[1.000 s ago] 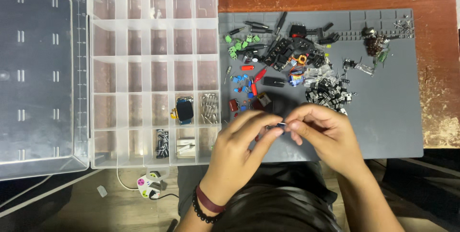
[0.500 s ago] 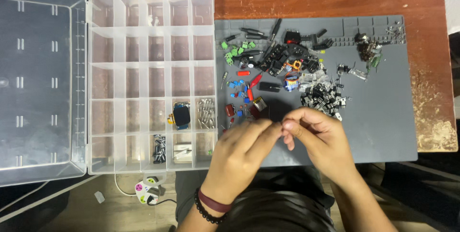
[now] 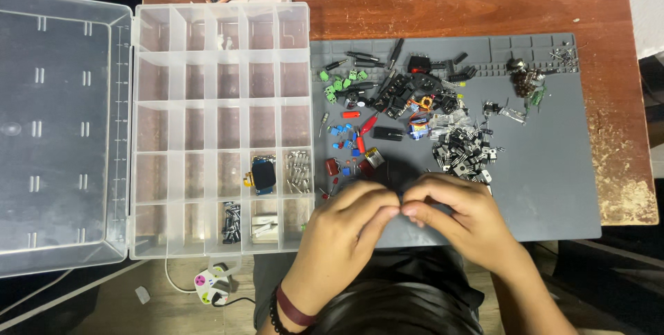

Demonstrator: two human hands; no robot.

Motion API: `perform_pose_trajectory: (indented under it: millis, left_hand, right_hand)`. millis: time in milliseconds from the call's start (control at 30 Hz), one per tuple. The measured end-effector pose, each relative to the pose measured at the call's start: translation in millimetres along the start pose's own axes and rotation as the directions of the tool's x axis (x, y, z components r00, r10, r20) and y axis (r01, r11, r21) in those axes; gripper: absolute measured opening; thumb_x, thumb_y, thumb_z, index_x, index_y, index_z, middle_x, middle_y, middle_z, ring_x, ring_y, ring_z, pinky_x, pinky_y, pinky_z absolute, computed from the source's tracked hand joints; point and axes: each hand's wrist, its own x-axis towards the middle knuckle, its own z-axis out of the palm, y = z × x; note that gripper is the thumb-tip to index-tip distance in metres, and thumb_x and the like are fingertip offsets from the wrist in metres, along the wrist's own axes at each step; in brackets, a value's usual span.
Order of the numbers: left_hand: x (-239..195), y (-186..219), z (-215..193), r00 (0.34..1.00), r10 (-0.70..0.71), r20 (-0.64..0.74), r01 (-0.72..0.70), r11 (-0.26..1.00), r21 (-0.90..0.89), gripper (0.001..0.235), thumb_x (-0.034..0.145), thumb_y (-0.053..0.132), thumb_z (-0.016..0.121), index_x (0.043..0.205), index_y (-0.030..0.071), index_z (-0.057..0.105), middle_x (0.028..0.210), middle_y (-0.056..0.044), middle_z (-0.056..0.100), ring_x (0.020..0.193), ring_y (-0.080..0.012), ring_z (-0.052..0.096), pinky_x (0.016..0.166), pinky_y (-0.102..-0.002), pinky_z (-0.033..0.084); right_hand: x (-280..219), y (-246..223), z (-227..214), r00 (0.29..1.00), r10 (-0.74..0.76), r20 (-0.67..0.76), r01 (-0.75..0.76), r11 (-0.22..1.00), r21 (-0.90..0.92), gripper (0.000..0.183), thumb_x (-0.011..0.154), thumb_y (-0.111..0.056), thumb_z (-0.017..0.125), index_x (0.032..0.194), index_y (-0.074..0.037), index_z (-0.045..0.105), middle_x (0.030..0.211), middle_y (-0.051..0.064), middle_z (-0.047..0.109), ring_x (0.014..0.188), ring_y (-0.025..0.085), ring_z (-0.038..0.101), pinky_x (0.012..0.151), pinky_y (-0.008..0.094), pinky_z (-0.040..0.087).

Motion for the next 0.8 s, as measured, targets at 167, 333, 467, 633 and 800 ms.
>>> perform_pose_trajectory:
  millis: [167,333,467,633,800]
  left_hand:
    - [4,-1,5,0.984,-0.13,-0.12,0.121,0.989,-0.08,0.015,0.105,0.017,0.055,0.1,0.007,0.065,0.095,-0.005,0.065,0.087,-0.0205,0.062,0.071,-0.031,0.047]
    - [6,-2,7,0.971,-0.207,-0.123,0.191,0.973,-0.127,0.011,0.101,0.019,0.061,0.098,0.012,0.069,0.091,-0.001,0.065,0.073,-0.0131,0.058,0.062,-0.026,0.049]
    - [7,-3,6,0.973,-0.104,-0.205,0.083,0.991,-0.108,0.013,0.099,0.016,0.067,0.108,0.01,0.073,0.116,-0.008,0.068,0.108,-0.0206,0.07,0.095,-0.032,0.055]
    - [10,0,1,0.982,-0.065,-0.178,0.041,0.99,-0.132,0.014,0.103,0.013,0.059,0.104,0.006,0.071,0.109,-0.008,0.067,0.101,-0.022,0.068,0.092,-0.034,0.054]
    - [7,0,0,0.998,-0.03,-0.061,0.025,0.996,-0.087,0.024,0.11,0.022,0.041,0.108,0.008,0.06,0.108,-0.009,0.057,0.103,-0.0275,0.054,0.099,-0.039,0.04]
  right_hand:
    - [-1,-2,9,0.981,-0.146,-0.13,0.13,0.984,-0.125,0.015,0.089,-0.012,0.074,0.103,-0.005,0.073,0.092,0.006,0.071,0.081,0.017,0.068,0.081,0.028,0.055]
    - [-1,-3,14,0.972,-0.138,-0.19,0.094,0.97,-0.223,0.008,0.095,-0.009,0.067,0.099,-0.003,0.071,0.094,0.008,0.072,0.084,0.02,0.069,0.082,0.029,0.055]
    - [-1,-4,18,0.968,-0.036,-0.246,-0.007,0.985,-0.174,0.007,0.096,-0.012,0.067,0.096,-0.006,0.07,0.087,0.003,0.071,0.078,0.016,0.064,0.078,0.027,0.05]
    - [-2,-4,22,0.959,0.079,-0.272,-0.111,0.989,-0.101,0.01,0.096,-0.016,0.067,0.089,-0.009,0.068,0.078,-0.001,0.065,0.073,0.013,0.06,0.074,0.026,0.048]
    - [-5,-4,20,0.97,0.086,-0.226,-0.092,0.996,-0.016,0.011,0.095,-0.016,0.067,0.085,-0.01,0.069,0.073,-0.002,0.067,0.069,0.011,0.06,0.072,0.024,0.048]
